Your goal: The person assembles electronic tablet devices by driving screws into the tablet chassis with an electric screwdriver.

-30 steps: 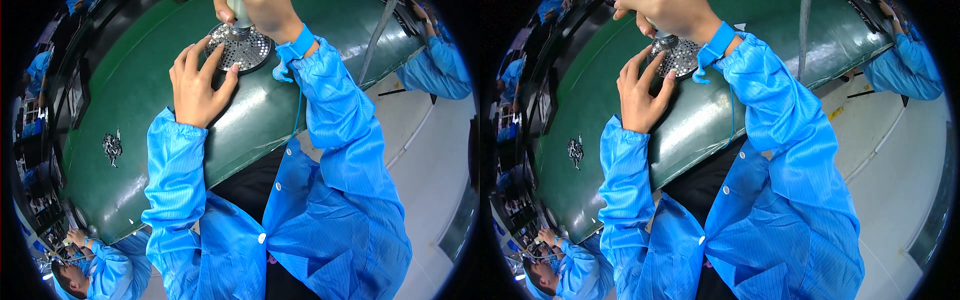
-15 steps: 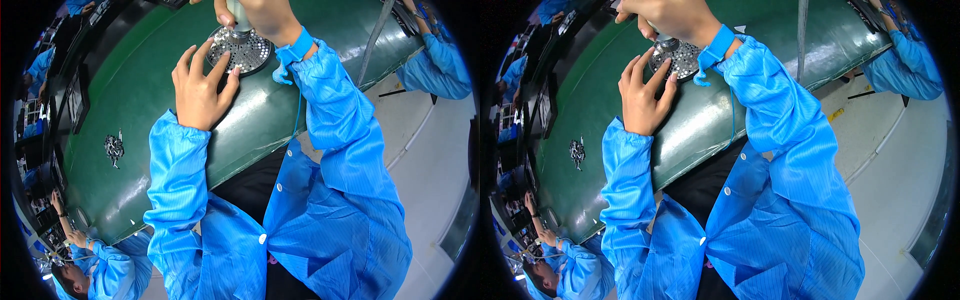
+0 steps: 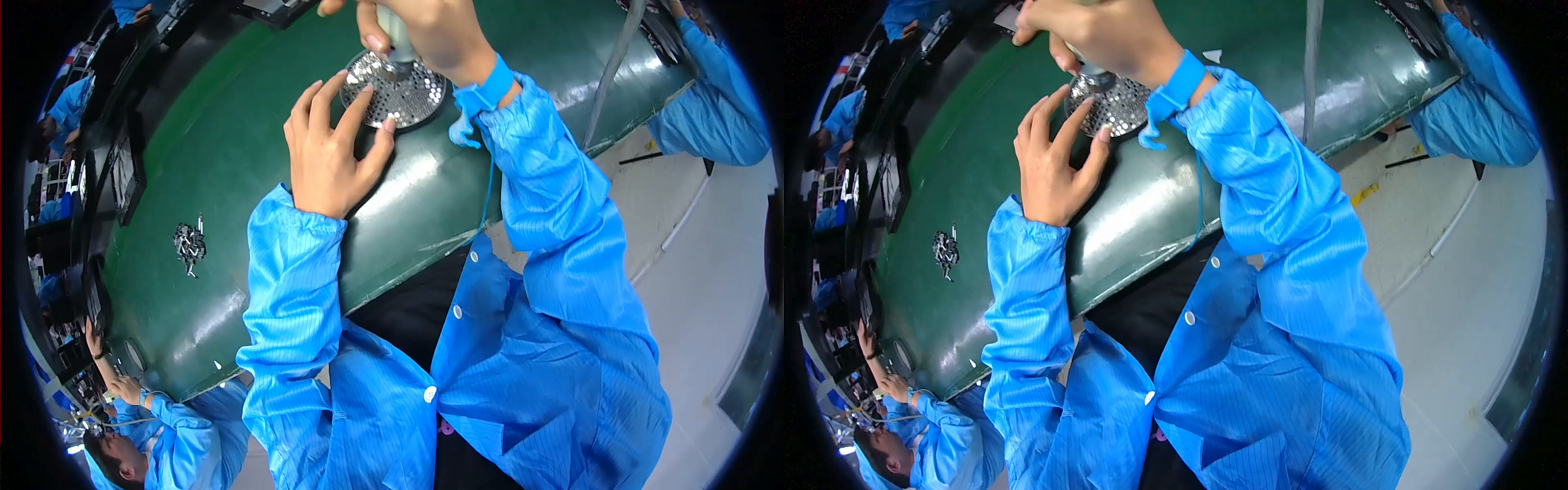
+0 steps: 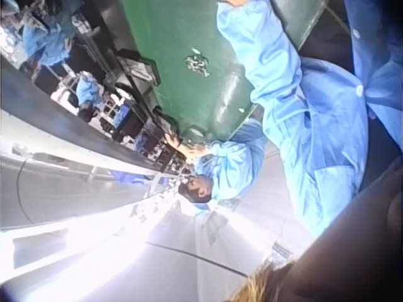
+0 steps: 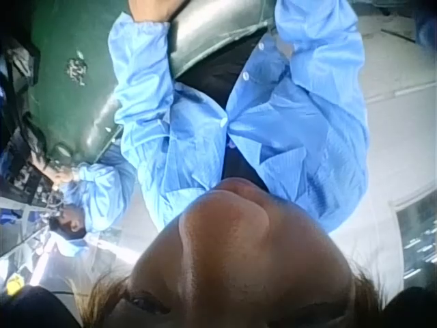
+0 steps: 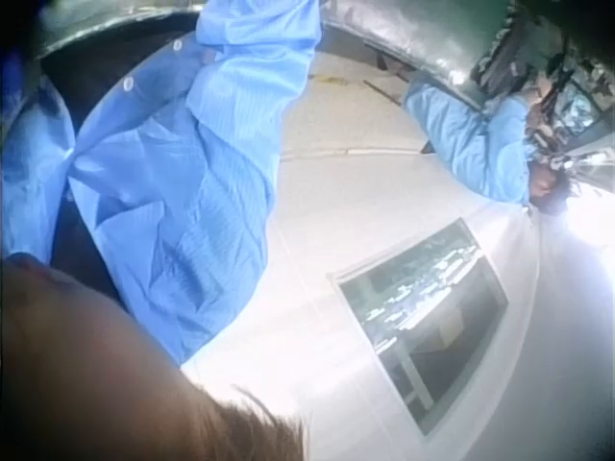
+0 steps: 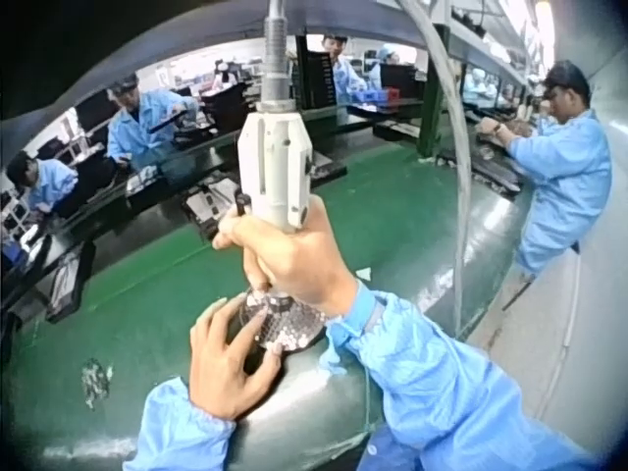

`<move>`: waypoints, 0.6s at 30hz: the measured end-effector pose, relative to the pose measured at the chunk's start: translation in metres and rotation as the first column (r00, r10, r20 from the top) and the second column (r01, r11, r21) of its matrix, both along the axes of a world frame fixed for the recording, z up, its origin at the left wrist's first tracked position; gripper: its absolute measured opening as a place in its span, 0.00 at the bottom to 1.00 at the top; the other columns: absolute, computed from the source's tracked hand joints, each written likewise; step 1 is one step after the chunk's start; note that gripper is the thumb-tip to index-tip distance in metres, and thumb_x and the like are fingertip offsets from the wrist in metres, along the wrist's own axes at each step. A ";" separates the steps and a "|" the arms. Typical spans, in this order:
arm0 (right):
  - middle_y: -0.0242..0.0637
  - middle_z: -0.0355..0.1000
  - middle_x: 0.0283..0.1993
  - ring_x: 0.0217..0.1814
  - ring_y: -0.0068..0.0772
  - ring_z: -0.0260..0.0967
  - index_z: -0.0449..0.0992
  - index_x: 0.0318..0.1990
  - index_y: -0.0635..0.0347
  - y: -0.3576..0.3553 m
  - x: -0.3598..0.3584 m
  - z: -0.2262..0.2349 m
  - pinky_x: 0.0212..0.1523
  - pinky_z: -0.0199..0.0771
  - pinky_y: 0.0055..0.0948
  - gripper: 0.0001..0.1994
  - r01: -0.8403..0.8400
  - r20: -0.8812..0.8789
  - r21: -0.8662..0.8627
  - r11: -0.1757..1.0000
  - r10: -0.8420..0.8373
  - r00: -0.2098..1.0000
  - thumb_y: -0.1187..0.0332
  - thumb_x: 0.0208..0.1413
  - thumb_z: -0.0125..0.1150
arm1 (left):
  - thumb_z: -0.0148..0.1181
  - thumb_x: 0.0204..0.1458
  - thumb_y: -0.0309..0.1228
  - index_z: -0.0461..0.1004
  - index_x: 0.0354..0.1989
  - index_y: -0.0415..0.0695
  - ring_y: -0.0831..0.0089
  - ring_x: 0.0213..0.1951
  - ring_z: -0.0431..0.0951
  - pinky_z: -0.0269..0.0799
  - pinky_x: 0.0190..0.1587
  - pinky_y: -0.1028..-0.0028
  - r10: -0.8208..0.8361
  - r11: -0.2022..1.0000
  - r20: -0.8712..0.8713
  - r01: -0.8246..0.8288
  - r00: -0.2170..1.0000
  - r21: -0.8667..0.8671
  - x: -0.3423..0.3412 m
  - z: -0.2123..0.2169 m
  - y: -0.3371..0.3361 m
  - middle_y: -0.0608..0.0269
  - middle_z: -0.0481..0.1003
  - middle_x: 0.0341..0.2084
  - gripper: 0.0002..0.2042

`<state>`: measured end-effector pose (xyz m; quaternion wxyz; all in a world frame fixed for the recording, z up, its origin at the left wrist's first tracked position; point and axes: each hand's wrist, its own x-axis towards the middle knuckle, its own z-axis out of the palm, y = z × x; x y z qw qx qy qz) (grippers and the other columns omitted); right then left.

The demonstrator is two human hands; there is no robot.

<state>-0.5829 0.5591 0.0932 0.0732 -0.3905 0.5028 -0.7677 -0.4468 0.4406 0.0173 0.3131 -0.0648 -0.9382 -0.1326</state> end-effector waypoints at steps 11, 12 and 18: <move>0.39 0.77 0.31 0.16 0.18 0.65 0.76 0.34 0.69 0.007 0.012 0.005 0.18 0.66 0.21 0.05 0.020 0.159 0.029 0.999 -0.025 0.987 0.75 0.58 0.59 | 0.64 0.35 0.72 0.62 0.62 0.34 0.43 0.61 0.69 0.66 0.62 0.58 0.576 0.442 0.531 -0.783 0.622 0.437 -0.206 -0.007 -0.211 0.33 0.68 0.57 0.55; 0.38 0.76 0.30 0.16 0.18 0.65 0.76 0.34 0.69 0.004 0.015 0.003 0.19 0.66 0.20 0.04 0.011 0.174 0.024 1.000 -0.015 0.985 0.75 0.57 0.59 | 0.65 0.31 0.74 0.65 0.62 0.33 0.46 0.63 0.68 0.64 0.64 0.61 0.542 0.462 0.587 -0.797 0.601 0.389 -0.217 -0.010 -0.226 0.34 0.68 0.59 0.58; 0.34 0.66 0.17 0.15 0.22 0.63 0.72 0.36 0.70 0.008 0.007 0.003 0.37 0.77 0.31 0.04 0.038 0.111 0.083 0.996 -0.047 0.993 0.78 0.55 0.56 | 0.70 0.42 0.61 0.74 0.57 0.36 0.59 0.61 0.72 0.65 0.63 0.64 0.201 0.704 0.841 -0.671 0.502 0.232 -0.278 -0.004 -0.241 0.50 0.71 0.61 0.43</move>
